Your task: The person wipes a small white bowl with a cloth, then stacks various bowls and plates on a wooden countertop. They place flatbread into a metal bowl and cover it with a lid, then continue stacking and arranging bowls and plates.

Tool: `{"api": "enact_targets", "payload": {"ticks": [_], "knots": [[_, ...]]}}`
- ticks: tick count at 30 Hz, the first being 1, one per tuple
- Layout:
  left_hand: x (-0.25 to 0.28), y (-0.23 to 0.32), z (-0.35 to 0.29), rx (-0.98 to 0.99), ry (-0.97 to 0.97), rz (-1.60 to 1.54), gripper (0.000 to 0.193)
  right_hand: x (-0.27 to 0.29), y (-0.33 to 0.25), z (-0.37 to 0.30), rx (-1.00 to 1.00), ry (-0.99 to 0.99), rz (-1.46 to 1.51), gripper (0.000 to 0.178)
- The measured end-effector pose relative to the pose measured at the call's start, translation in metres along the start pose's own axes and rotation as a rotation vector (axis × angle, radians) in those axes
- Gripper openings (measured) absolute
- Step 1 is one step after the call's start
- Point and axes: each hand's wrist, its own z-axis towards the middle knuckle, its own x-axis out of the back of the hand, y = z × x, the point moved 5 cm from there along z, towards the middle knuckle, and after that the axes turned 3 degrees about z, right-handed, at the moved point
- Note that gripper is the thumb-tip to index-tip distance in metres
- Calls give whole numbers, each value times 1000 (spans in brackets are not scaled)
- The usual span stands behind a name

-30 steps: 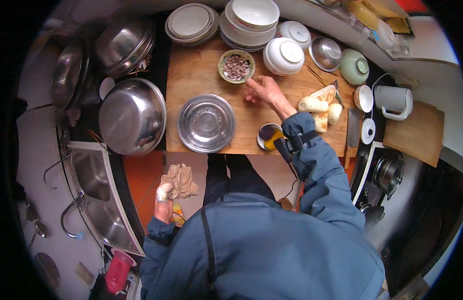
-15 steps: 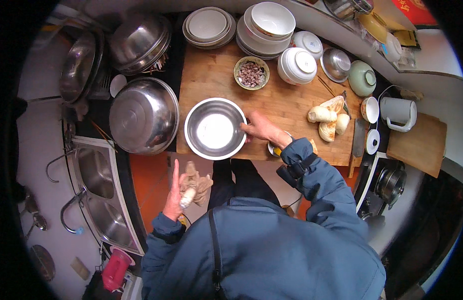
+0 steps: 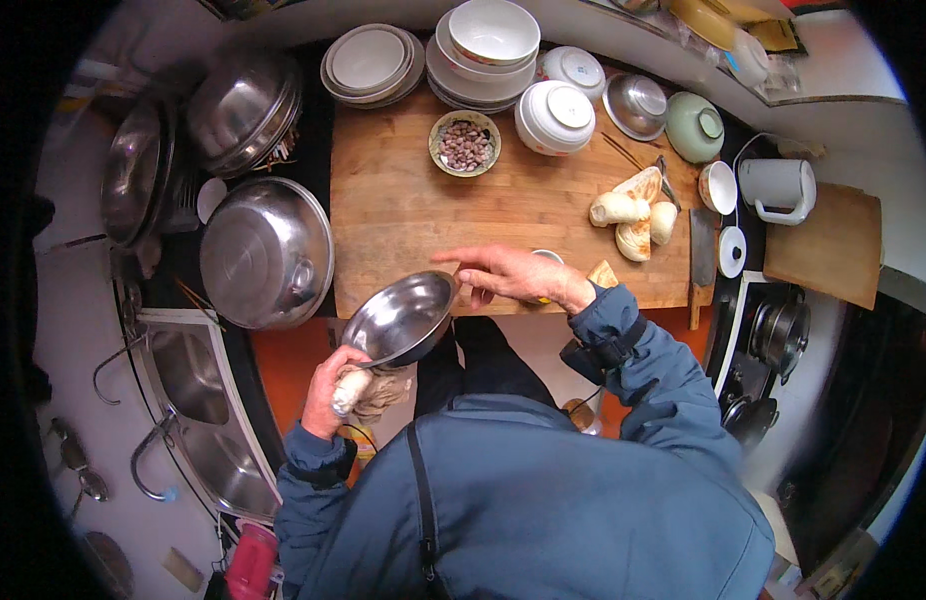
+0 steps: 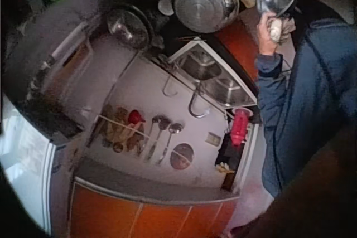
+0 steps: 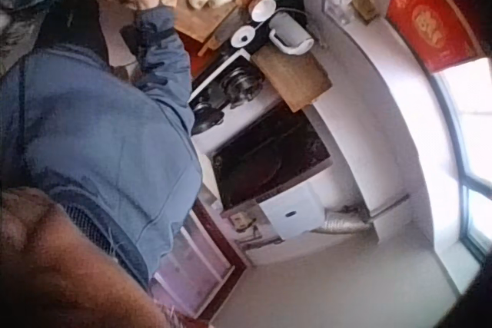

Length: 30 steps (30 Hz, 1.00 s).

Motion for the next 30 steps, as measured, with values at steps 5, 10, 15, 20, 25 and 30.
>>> {"api": "enact_targets", "payload": {"ticks": [5, 10, 15, 20, 25, 30], "knots": [[-3, -5, -6, 46, -52, -42, 19, 92, 32, 12, -137, 674, 115, 61], [-9, -10, -12, 79, -87, -132, 23, 144, 45, 59, 161, 923, 83, 53], [-9, -19, -16, 78, -48, -166, 25, 119, 39, 100, 139, 841, 105, 49], [-11, -40, -19, 264, -68, -694, 31, 90, 6, 92, 76, 718, -202, 57], [-14, -51, -20, 265, -56, -1294, 57, 63, -7, 35, 78, 650, -360, 46], [-16, -62, -1, 278, 108, -1304, 52, 21, -11, 12, -39, 310, 125, 40]]}}
